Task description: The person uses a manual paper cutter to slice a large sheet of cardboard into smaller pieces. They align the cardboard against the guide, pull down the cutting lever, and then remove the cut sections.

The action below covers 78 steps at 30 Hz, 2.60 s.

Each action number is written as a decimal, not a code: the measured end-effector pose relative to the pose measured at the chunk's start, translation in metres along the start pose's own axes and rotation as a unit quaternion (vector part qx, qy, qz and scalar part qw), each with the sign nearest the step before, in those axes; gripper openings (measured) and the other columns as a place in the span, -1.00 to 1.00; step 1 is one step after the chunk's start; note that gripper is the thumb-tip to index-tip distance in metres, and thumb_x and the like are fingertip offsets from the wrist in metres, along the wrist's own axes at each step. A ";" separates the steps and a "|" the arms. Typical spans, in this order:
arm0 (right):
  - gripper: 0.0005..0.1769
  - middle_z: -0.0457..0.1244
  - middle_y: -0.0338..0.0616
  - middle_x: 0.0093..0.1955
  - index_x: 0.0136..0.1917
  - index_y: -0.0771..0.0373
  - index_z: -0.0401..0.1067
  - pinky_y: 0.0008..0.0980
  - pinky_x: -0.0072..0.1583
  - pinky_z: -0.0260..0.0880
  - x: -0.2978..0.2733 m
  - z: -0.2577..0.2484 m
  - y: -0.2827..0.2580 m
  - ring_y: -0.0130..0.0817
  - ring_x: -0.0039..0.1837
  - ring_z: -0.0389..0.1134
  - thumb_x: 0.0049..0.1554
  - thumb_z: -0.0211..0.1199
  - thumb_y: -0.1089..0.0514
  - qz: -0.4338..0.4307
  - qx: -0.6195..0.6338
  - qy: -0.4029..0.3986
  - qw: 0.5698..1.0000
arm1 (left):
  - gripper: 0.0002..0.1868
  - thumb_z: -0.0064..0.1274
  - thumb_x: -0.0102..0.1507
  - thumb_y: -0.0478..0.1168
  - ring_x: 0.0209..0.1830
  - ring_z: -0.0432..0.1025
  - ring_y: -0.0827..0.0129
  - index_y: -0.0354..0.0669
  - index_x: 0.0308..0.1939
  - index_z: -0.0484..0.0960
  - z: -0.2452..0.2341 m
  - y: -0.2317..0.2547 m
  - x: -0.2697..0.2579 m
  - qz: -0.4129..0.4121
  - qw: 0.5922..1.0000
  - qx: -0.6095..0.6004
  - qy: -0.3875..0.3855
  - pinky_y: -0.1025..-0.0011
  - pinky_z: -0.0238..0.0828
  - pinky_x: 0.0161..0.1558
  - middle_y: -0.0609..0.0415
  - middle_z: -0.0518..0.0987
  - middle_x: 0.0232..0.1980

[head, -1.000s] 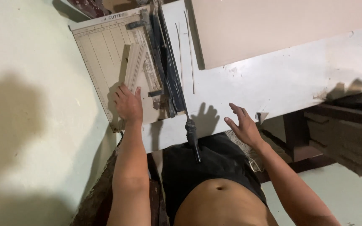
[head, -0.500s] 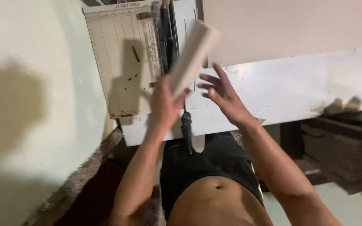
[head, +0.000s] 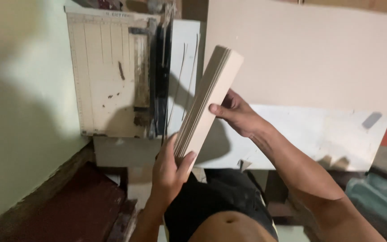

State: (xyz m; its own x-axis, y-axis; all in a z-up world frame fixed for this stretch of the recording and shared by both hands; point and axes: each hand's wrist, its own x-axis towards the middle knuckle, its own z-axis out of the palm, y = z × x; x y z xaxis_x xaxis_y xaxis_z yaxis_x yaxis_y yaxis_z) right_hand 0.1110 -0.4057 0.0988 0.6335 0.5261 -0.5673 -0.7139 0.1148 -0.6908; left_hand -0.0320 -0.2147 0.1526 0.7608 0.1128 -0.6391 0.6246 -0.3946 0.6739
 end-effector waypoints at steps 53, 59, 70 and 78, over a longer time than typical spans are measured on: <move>-0.44 0.17 -0.54 -0.03 0.05 -0.02 0.30 -0.63 -0.03 0.00 0.113 -0.287 -0.176 -0.70 -0.03 0.11 0.17 0.30 -0.47 -0.055 -0.478 0.001 0.877 | -0.25 0.06 0.31 0.08 0.42 0.29 0.01 -0.18 0.49 0.24 0.224 -0.109 0.240 0.050 0.989 -0.084 0.107 0.10 0.21 0.36 -0.14 0.37 0.46; -0.47 0.18 -0.49 -0.03 0.19 0.05 0.34 -0.62 -0.11 0.00 0.140 -0.275 -0.163 -0.70 -0.12 0.10 0.23 0.27 -0.36 -0.017 -0.481 -0.015 0.877 | -0.38 -0.18 0.36 0.01 0.16 0.44 0.19 -0.08 0.49 0.21 0.189 -0.033 0.244 0.007 0.996 -0.082 0.038 0.23 0.47 -0.02 -0.07 0.34 0.36; -0.41 -0.17 -0.42 -0.32 -0.22 0.06 0.09 -0.41 -0.08 -0.23 0.180 -0.248 -0.146 -0.49 -0.21 -0.16 0.27 0.13 -0.42 0.044 -0.559 -0.024 0.827 | -0.39 -0.01 0.26 -0.05 -0.23 0.40 0.18 0.17 0.43 0.40 0.241 -0.086 0.249 0.113 0.920 0.227 0.299 0.17 0.29 -0.23 0.16 0.44 -0.18; -0.47 -0.11 -0.44 -0.30 -0.13 0.03 0.23 -0.43 -0.05 -0.18 0.206 -0.264 -0.129 -0.49 -0.18 -0.11 0.29 0.19 -0.42 0.082 -0.550 -0.005 0.831 | -0.63 -0.02 0.16 -0.02 -0.13 0.49 0.04 -0.11 -0.04 0.49 0.218 -0.071 0.239 -0.063 0.974 -0.133 0.171 0.11 0.36 -0.18 -0.03 0.59 -0.11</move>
State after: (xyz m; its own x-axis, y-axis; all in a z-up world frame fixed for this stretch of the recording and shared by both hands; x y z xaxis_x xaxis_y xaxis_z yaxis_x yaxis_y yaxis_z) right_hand 0.4124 -0.5349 -0.0477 0.5488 0.4659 -0.6941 -0.0823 -0.7961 -0.5995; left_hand 0.0674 -0.3584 -0.1290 0.6607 0.4596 -0.5936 0.7064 -0.1129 0.6988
